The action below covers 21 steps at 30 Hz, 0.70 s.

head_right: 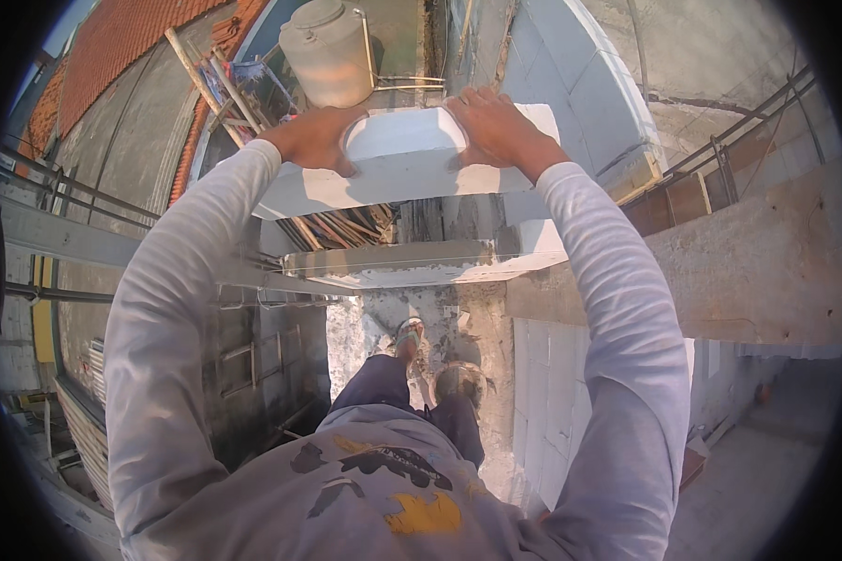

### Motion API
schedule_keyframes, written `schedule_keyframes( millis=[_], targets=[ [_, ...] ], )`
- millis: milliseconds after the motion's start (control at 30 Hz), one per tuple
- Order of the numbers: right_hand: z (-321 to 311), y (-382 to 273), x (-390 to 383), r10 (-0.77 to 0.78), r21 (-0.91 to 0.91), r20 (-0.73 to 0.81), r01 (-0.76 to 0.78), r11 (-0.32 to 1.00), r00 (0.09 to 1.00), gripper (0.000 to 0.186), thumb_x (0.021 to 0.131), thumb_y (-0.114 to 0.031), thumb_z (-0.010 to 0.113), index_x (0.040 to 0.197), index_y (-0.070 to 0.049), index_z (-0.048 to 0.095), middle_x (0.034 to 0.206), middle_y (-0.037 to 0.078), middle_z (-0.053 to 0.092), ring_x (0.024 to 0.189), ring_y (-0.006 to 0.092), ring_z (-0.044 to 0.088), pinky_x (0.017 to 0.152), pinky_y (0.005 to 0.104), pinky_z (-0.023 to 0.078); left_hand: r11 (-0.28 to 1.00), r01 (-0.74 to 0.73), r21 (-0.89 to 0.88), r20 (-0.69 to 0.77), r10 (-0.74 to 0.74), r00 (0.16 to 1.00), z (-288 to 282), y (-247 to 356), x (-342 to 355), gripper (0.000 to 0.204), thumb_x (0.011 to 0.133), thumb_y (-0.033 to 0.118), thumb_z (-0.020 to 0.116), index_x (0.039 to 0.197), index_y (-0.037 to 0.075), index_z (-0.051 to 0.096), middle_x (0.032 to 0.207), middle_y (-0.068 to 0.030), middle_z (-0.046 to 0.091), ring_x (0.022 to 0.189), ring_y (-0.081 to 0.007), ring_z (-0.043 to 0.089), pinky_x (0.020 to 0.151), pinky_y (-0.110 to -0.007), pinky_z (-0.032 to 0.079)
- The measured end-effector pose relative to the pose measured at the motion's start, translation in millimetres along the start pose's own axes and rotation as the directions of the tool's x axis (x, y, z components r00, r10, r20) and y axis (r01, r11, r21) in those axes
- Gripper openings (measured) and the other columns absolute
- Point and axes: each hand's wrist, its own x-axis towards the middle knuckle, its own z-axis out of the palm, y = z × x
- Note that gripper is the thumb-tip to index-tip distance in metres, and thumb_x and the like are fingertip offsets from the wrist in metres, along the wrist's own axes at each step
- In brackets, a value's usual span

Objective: The person applies mortar to white rectangular tiles using a trowel and places them onto a wall surface. The person repeatedly scoops mortar, spreads it on tiles, and positions the tiles against the wall, adjusting their placement with hands and a hammer.

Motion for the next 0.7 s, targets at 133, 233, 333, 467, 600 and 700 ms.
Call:
schedule_keyframes(
  millis=[133,233,333,467,600,700],
  targets=[
    [64.5,6.5,8.0,-0.022,0.015,-0.064,0.023,1.0,0.998,0.091,0.072,-0.041,0.09,0.144,-0.004,0.048,0.137,0.02,0.052,0.132,0.0401,0.048,0.108,0.0537,0.043,0.997,0.049,0.058,0.034,-0.051,0.998,32.9,-19.0,9.1,0.089,0.064,0.034,0.087,0.137,-0.001,0.052,0.122,-0.0258,0.068,0.113,-0.0435,0.065,0.099,-0.047,0.051],
    [98.1,2.5,9.8,-0.031,0.089,-0.063,0.037,0.995,0.998,0.091,0.071,-0.039,0.091,0.144,-0.005,0.048,0.139,0.021,0.049,0.132,0.0414,0.046,0.107,0.0547,0.042,0.996,0.081,0.025,0.117,-0.084,0.99,47.1,-22.3,4.5,0.086,0.065,0.031,0.087,0.138,0.001,0.053,0.118,-0.023,0.07,0.111,-0.0421,0.067,0.096,-0.047,0.052],
    [120.9,-4.8,10.1,-0.064,0.098,-0.032,0.067,0.993,0.997,0.093,0.069,-0.037,0.092,0.144,-0.005,0.047,0.134,0.02,0.05,0.127,0.0404,0.048,0.102,0.0562,0.043,0.999,0.021,0.025,0.088,-0.023,0.996,76.7,-37.1,-2.2,0.083,0.065,0.03,0.086,0.136,0.002,0.053,0.116,-0.0234,0.07,0.109,-0.0426,0.067,0.095,-0.046,0.052],
    [149.5,-12.2,-1.1,-0.127,0.134,-0.098,0.14,0.981,0.987,0.095,0.066,-0.035,0.093,0.144,-0.005,0.047,0.13,0.018,0.052,0.123,0.0386,0.05,0.097,0.0531,0.044,0.995,0.104,-0.015,0.105,-0.101,0.989,106.2,-34.7,-11.4,0.08,0.066,0.029,0.086,0.131,-0.001,0.052,0.113,-0.0269,0.069,0.109,-0.0447,0.066,0.095,-0.049,0.052],
    [173.9,-13.7,-19.2,-0.078,0.116,-0.166,0.098,0.988,0.983,0.093,0.066,-0.036,0.093,0.142,-0.006,0.05,0.129,0.017,0.054,0.121,0.0376,0.051,0.097,0.0513,0.043,0.99,0.142,0.016,0.171,-0.143,0.975,122.2,-21.2,-3.1,0.079,0.065,0.031,0.088,0.127,-0.002,0.052,0.113,-0.0276,0.067,0.11,-0.0462,0.065,0.097,-0.05,0.052],
    [187.2,-20.0,-29.7,-0.03,0.149,-0.159,0.054,0.987,0.987,0.09,0.066,-0.037,0.093,0.14,-0.007,0.053,0.129,0.016,0.054,0.121,0.0363,0.051,0.097,0.0508,0.043,0.989,0.135,0.056,0.189,-0.143,0.971,131.3,-12.1,0.1,0.08,0.065,0.032,0.089,0.128,-0.001,0.051,0.119,-0.0275,0.065,0.111,-0.0466,0.064,0.097,-0.051,0.052]
  ],
)
